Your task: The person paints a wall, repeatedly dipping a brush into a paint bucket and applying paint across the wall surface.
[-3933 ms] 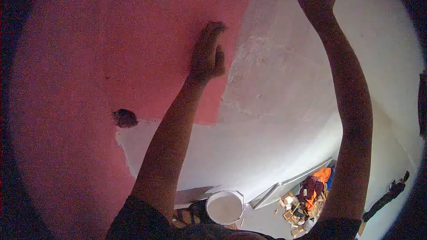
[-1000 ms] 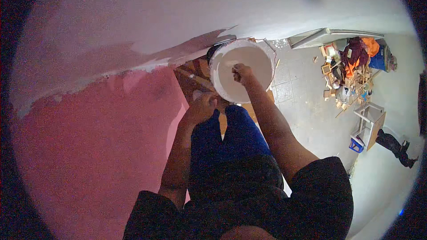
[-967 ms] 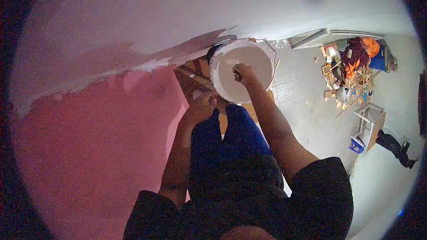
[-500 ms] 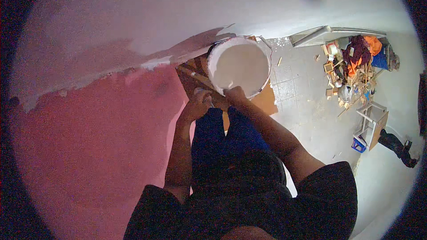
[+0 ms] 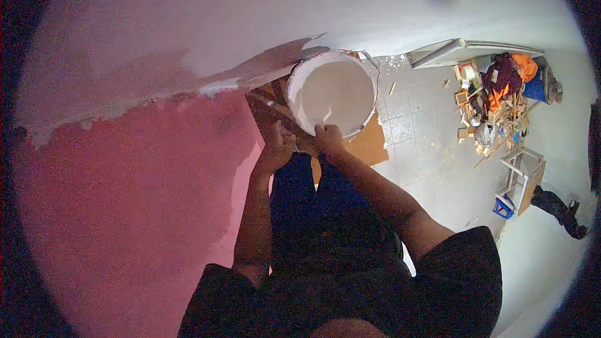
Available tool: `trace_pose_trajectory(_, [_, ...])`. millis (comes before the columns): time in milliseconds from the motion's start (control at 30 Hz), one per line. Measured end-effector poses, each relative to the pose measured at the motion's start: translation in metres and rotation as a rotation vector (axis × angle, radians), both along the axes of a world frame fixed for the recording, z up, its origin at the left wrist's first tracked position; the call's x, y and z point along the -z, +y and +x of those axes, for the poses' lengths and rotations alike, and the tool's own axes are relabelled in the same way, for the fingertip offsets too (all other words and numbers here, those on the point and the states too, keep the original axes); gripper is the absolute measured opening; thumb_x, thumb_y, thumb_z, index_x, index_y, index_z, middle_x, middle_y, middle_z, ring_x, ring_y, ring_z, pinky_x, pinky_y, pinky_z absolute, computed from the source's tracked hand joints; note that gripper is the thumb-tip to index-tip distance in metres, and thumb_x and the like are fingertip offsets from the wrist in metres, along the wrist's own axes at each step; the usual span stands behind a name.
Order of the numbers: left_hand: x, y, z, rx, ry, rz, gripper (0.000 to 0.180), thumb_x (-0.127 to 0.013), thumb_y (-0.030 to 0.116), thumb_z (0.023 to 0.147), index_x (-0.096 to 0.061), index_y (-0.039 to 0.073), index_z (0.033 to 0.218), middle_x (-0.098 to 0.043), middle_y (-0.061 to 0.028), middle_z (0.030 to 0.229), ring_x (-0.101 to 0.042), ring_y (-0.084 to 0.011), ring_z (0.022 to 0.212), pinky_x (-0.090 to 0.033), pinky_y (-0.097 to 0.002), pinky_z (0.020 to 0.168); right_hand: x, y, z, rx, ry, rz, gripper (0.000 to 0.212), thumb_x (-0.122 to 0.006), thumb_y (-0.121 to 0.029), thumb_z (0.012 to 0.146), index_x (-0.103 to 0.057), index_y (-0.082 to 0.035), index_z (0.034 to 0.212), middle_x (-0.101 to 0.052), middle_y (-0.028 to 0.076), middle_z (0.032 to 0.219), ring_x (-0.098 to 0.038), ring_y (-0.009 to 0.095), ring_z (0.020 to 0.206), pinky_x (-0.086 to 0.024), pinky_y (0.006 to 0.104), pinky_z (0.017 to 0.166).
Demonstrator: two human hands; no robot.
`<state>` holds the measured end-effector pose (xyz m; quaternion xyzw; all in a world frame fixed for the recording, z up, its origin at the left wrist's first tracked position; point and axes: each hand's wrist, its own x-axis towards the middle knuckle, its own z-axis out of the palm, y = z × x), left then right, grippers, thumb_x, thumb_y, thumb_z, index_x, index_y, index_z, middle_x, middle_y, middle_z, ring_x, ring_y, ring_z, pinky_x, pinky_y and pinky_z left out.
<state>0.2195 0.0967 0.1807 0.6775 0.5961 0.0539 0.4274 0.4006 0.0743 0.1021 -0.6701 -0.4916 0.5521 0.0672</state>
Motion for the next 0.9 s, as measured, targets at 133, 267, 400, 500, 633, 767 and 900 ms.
trace_pose_trajectory(133, [0.032, -0.013, 0.005, -0.183, -0.246, -0.017, 0.065, -0.054, 0.022, 0.090, -0.018, -0.007, 0.136, -0.058, -0.0217, 0.106, -0.057, -0.0351, 0.101, -0.042, -0.0435, 0.092, -0.052, 0.009, -0.002, 0.301, -0.231, 0.139, 0.045, -0.056, -0.040, 0.081, -0.061, 0.005, 0.085, -0.061, 0.028, 0.082, -0.061, 0.042, 0.081, -0.048, 0.0496, 0.075])
trace_pose_trajectory(267, [0.055, -0.023, -0.003, -0.229, -0.233, -0.032, 0.066, -0.054, 0.022, 0.089, -0.019, -0.008, 0.135, -0.058, -0.0222, 0.107, -0.055, -0.0344, 0.103, -0.042, -0.0442, 0.092, -0.044, 0.012, 0.005, -0.334, -0.124, 0.157, 0.037, -0.049, -0.029, 0.088, -0.062, 0.005, 0.086, -0.061, 0.030, 0.084, -0.060, 0.047, 0.080, -0.047, 0.0526, 0.073])
trace_pose_trajectory(400, [0.037, -0.016, 0.015, -0.191, -0.211, -0.009, 0.066, -0.055, 0.021, 0.089, -0.019, -0.010, 0.135, -0.055, -0.0215, 0.110, -0.053, -0.0335, 0.105, -0.039, -0.0438, 0.096, -0.029, -0.004, 0.005, 0.157, -0.354, 0.263, 0.031, -0.047, -0.026, 0.090, -0.061, 0.002, 0.089, -0.061, 0.027, 0.081, -0.058, 0.047, 0.078, -0.047, 0.0537, 0.070])
trace_pose_trajectory(500, [0.041, -0.018, 0.003, -0.231, -0.260, -0.065, 0.067, -0.056, 0.021, 0.089, -0.019, -0.010, 0.135, -0.052, -0.0214, 0.111, -0.052, -0.0320, 0.104, -0.038, -0.0429, 0.097, -0.023, -0.003, 0.003, -0.377, -0.219, 0.446, 0.027, -0.051, -0.026, 0.086, -0.060, -0.001, 0.087, -0.058, 0.023, 0.073, -0.059, 0.044, 0.074, -0.048, 0.0519, 0.066])
trace_pose_trajectory(633, [0.047, -0.015, 0.000, -0.211, -0.282, -0.025, 0.067, -0.057, 0.021, 0.089, -0.018, -0.010, 0.135, -0.051, -0.0230, 0.110, -0.053, -0.0303, 0.102, -0.038, -0.0428, 0.097, -0.019, -0.007, -0.013, -0.367, -0.329, 0.425, 0.038, -0.053, -0.023, 0.082, -0.045, -0.011, 0.117, -0.061, 0.020, 0.074, -0.063, 0.036, 0.070, -0.051, 0.0454, 0.062])
trace_pose_trajectory(767, [0.053, -0.017, 0.001, -0.235, -0.322, -0.004, 0.068, -0.057, 0.021, 0.089, -0.017, -0.010, 0.135, -0.051, -0.0218, 0.108, -0.054, -0.0303, 0.099, -0.038, -0.0425, 0.096, -0.014, 0.007, -0.007, -0.513, -0.154, 0.286, 0.028, -0.053, -0.024, 0.082, -0.056, 0.000, 0.097, -0.057, 0.026, 0.081, -0.060, 0.041, 0.079, -0.049, 0.0495, 0.069])
trace_pose_trajectory(900, [0.063, -0.018, -0.010, -0.083, -0.228, 0.072, 0.065, -0.055, 0.023, 0.092, -0.016, -0.007, 0.136, -0.049, -0.0194, 0.112, -0.054, -0.0282, 0.100, -0.039, -0.0437, 0.096, -0.027, 0.005, -0.027, 0.225, -0.232, 0.023, 0.029, -0.055, -0.022, 0.081, -0.054, 0.002, 0.096, -0.057, 0.028, 0.082, -0.060, 0.041, 0.081, -0.050, 0.0493, 0.070])
